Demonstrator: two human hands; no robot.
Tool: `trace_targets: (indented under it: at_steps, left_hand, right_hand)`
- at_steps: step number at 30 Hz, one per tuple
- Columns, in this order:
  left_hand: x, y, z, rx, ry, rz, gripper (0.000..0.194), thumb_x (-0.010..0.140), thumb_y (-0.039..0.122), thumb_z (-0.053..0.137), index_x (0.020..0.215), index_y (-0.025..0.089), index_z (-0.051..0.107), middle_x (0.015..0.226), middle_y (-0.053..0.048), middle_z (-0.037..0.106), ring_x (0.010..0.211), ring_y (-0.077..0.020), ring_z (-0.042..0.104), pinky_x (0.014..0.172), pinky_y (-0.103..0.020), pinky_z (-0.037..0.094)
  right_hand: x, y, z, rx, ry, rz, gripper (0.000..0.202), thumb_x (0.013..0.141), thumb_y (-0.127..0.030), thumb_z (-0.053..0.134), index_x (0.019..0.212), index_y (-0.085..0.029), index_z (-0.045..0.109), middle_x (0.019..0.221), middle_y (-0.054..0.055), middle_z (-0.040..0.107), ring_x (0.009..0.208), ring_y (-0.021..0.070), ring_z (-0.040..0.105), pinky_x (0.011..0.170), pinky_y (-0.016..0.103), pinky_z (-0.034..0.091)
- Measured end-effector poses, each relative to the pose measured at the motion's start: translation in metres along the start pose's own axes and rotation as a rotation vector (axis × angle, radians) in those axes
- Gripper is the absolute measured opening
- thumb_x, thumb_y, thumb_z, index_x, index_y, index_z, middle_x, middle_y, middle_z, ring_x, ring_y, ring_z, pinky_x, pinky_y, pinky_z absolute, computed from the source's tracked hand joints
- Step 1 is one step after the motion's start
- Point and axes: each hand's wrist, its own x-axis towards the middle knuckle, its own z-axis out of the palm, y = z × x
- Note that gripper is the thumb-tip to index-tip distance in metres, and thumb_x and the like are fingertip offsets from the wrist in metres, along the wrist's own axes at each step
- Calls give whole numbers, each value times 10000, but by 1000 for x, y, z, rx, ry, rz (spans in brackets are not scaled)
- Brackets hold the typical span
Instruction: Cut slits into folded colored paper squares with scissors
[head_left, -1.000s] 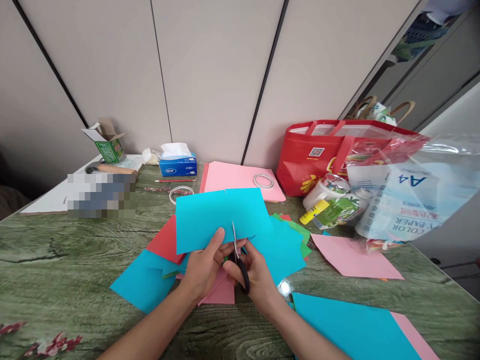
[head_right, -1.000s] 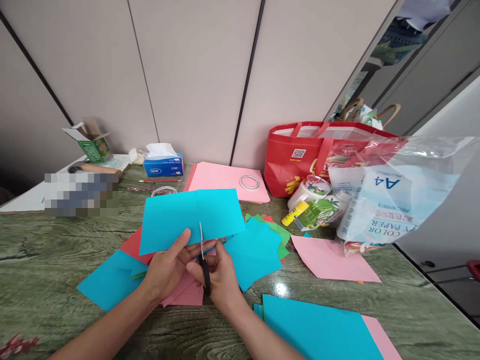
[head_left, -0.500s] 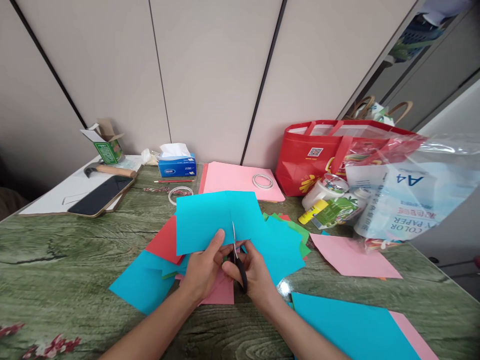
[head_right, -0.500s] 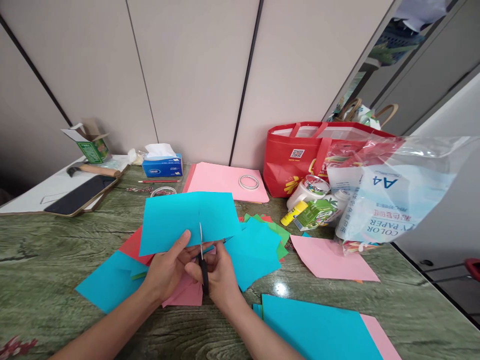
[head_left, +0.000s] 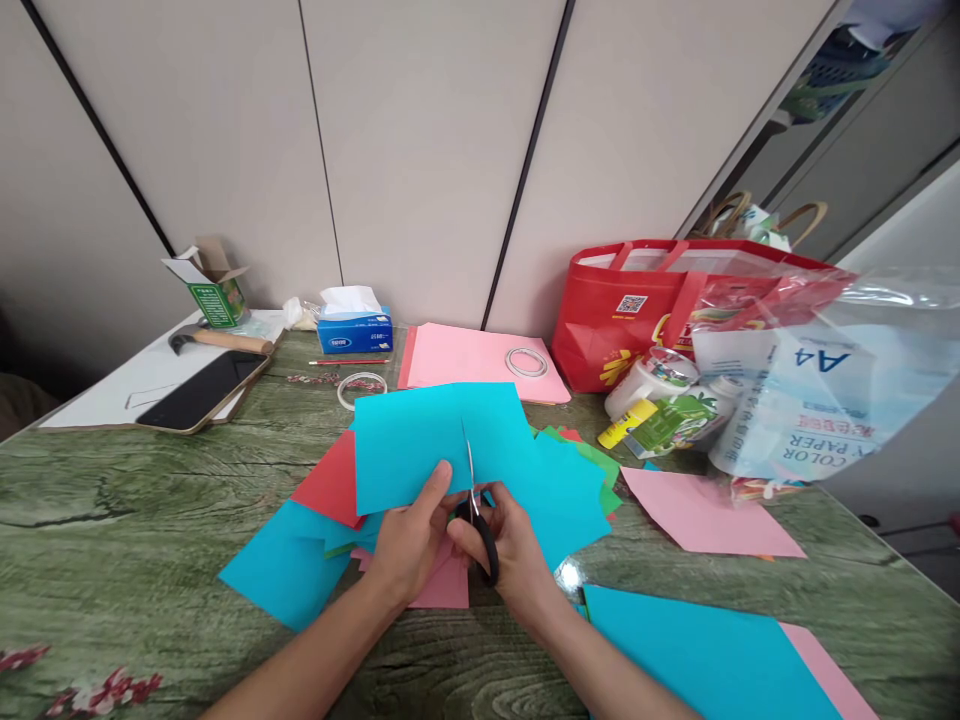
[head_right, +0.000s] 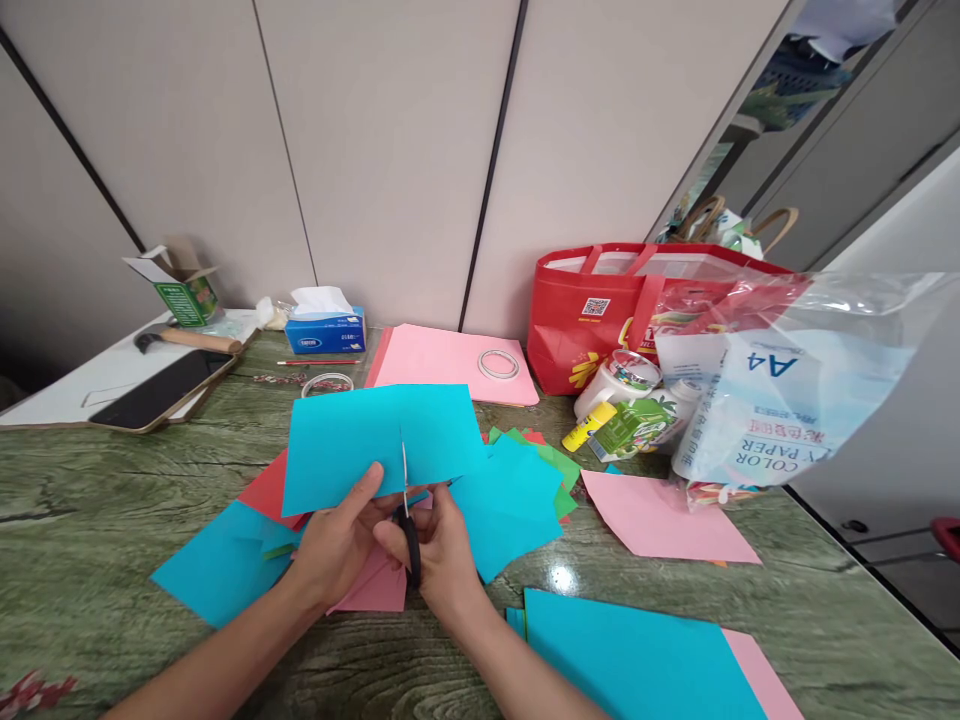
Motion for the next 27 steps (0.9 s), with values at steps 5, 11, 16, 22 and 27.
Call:
trace_targets:
  at_steps: [5,11,16,22,27]
  left_hand:
    - [1,-2,-3,38,-19,-14,338,668,419,626,804,111,653,822,-124,689,630,-244,626,482,-316,444]
    - [3,-5,-6,39,-62,-27,380,704,428,588,888,102,651,703,-99,686,426,-151,540,402,-276,397]
    - [3,-4,-7,18,-96,-29,389,741,403,554,958,92,640,700,-105,688,386,-134,506,354,-261,372]
    - [3,2,-3,-74,-73,38,313,745,312,576,1003,142,628,942,-89,682,748,-220,638,667,-326,493]
    - [4,5,-4,-105,-97,20,316,756,294,564,1021,130,615,1011,-100,660,967,-266,586,867,-395,424]
  right_hand:
    - [0,1,-2,-53,17,-5,539,524,-404,765,810,-204,355,467,-94,496,415,74,394,414,191,286]
    - [2,7,-4,-117,25,-7,499,550,-420,745,769,-204,353,434,-97,491,396,82,425,403,197,320]
    - [1,7,-4,-120,38,-1,494,561,-437,733,742,-213,332,440,-94,487,397,82,411,405,202,306]
    - [-1,1,1,-19,15,-27,500,533,-435,748,770,-214,367,506,-85,472,451,86,380,443,214,284]
    - [1,1,0,9,-27,-63,520,589,-429,716,958,-207,425,545,-68,479,470,103,390,470,232,299]
